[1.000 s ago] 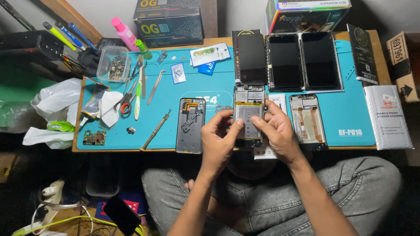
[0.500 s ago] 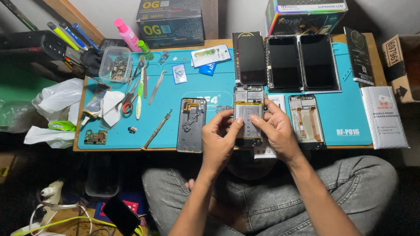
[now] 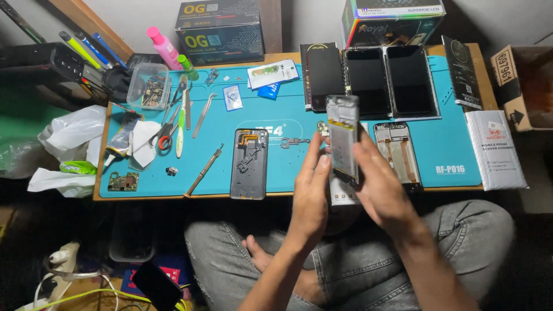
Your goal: Assembling internal components of a mobile phone including the battery and motherboard into the chassis.
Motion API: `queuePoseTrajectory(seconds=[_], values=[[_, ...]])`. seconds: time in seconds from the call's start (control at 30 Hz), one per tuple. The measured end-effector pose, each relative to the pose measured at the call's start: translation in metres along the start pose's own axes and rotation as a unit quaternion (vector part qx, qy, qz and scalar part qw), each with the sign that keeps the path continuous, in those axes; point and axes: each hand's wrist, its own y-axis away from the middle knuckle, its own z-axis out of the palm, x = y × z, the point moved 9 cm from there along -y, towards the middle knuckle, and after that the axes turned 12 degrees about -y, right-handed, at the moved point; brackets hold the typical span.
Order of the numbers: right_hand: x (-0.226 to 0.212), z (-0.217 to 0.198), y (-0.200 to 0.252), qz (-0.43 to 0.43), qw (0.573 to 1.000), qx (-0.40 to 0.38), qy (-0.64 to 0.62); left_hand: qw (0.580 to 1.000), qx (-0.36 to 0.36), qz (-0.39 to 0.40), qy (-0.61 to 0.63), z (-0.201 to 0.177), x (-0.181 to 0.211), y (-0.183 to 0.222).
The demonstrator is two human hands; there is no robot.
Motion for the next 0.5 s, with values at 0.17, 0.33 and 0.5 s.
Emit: queuePoseTrajectory(seconds=[0.17,0.33,0.5], values=[[-0.012,0.004,0.014,-0.114,0.949,-0.010,0.292,0.960,-0.027,-0.134,0.246,0.019,-0.011,0.004],[-0.016,-0.021,0.015,-0.109,0.991,0.048,0.066,0.957,0.052,-0.173,0.226,0.000,-0.020,0.005],[-0.037,-0.071,0.025,-0.073,0.983,0.151,-0.081,0.979,-0.015,-0.042,-0.199,-0.009,0.019,0.008]])
